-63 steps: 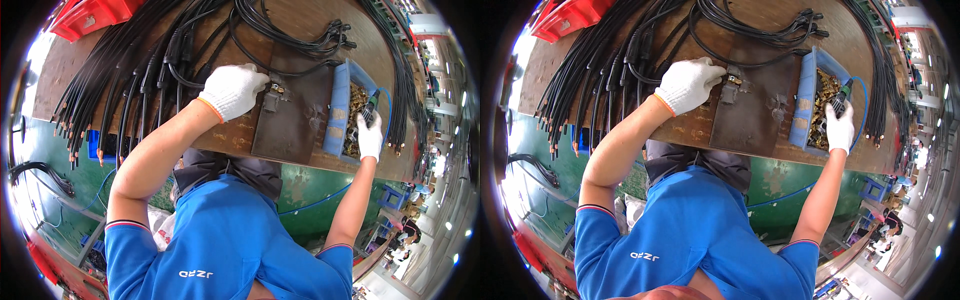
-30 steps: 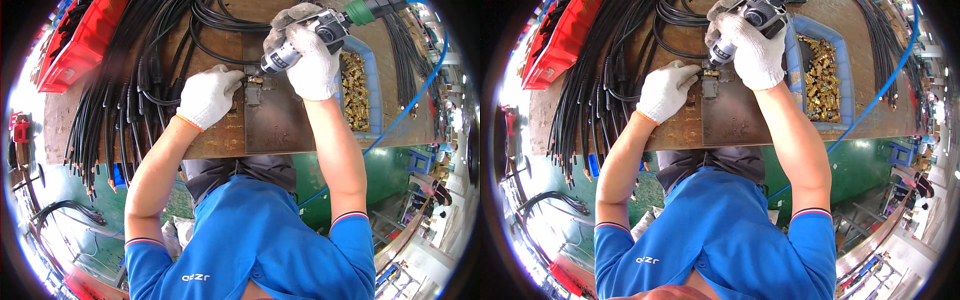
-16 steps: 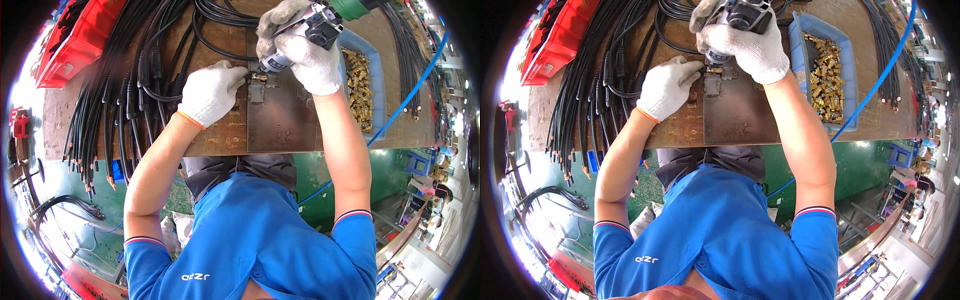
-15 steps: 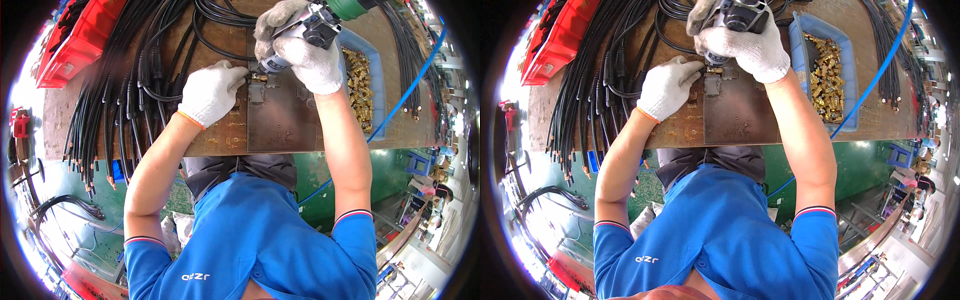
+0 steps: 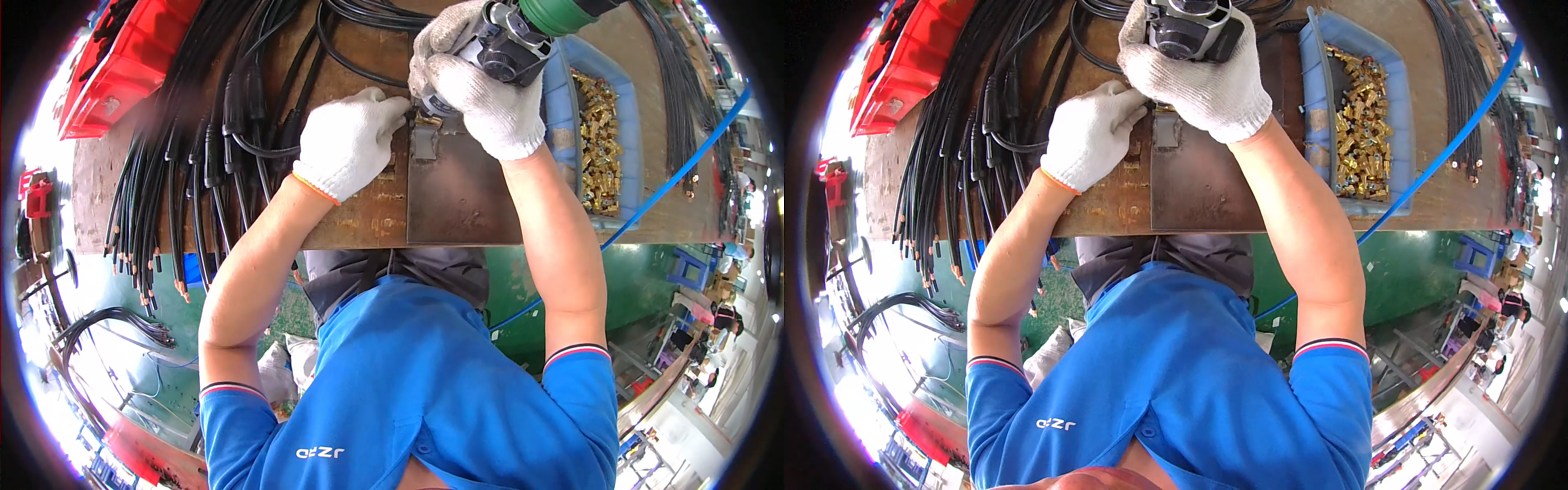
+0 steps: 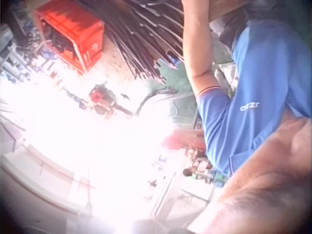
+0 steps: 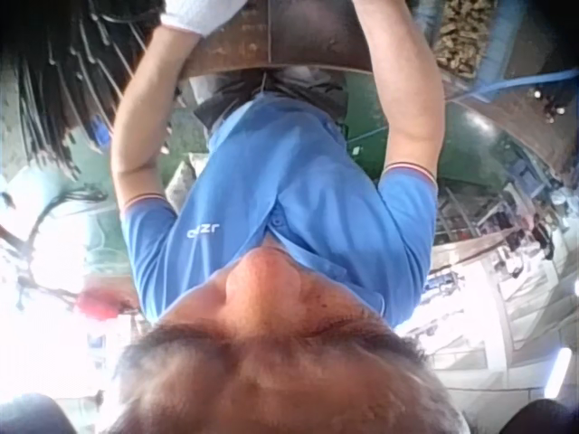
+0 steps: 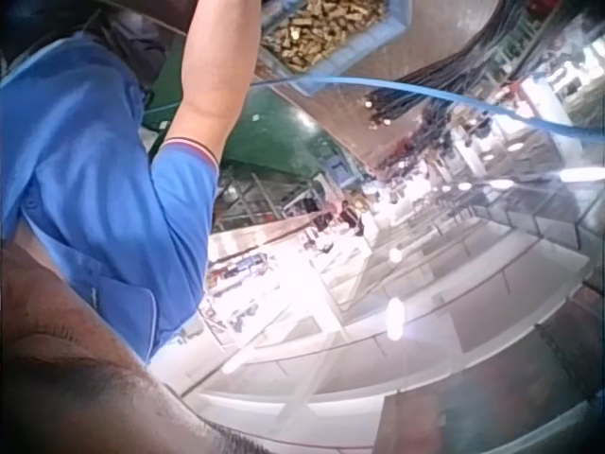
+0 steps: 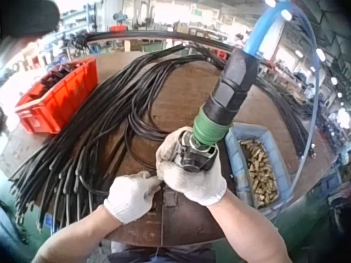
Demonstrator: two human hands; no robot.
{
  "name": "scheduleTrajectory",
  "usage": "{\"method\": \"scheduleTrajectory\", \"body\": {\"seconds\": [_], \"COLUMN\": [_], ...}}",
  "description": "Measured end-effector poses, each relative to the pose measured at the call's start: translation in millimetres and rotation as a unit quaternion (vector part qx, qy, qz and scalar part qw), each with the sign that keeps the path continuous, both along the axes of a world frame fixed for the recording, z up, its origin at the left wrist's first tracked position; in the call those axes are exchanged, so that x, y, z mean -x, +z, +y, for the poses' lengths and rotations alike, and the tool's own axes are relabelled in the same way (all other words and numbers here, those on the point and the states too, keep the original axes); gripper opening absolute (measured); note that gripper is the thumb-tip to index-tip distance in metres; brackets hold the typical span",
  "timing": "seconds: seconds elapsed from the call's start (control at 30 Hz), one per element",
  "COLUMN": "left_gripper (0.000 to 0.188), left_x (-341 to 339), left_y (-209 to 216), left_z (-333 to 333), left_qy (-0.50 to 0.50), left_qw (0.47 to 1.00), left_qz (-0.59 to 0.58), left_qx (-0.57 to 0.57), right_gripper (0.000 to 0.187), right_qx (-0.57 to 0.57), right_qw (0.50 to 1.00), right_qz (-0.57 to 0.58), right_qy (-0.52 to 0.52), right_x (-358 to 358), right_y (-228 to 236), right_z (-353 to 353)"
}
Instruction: The person repeatedly picks up black cables and brass terminals from a workbench. They insert the terminal onto the stripped end of the cable and use a pneumatic crimping tool to secure the connection. The finished cables are placed into a pile on the table.
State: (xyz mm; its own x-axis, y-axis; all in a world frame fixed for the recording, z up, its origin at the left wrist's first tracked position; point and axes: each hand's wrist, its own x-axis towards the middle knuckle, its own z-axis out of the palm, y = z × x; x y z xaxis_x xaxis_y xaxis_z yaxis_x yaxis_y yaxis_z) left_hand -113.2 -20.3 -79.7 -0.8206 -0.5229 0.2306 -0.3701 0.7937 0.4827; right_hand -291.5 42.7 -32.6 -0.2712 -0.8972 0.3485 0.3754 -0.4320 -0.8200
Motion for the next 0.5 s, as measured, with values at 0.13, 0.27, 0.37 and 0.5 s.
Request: {"method": "scheduleTrajectory", "body": {"seconds": [0.13,0.27,0.37,0.5], "left_gripper": [0.022,0.029,0.027,0.027], "left_x": [0,-2,-2,1], "left_y": [0,-11,-3,3], "left_z": [0,-2,-1,-1], "left_qy": [-0.002,-0.018,-0.008,0.0], "left_qw": [1.0,0.999,1.0,0.999], "left_qz": [-0.007,0.036,0.001,-0.03], "left_qx": [-0.009,0.006,-0.005,-0.013], "right_gripper": [0.024,0.007,0.026,0.02], "right_qx": [0.016,-0.016,-0.017,-0.046], "right_qw": [0.999,0.987,0.993,0.987], "right_qz": [0.031,-0.133,0.102,0.149], "right_qy": [-0.021,0.089,-0.062,-0.048], "right_x": [-1,7,2,3], "right_y": [-4,-14,-4,7], "right_z": [-1,-2,8,9]}}
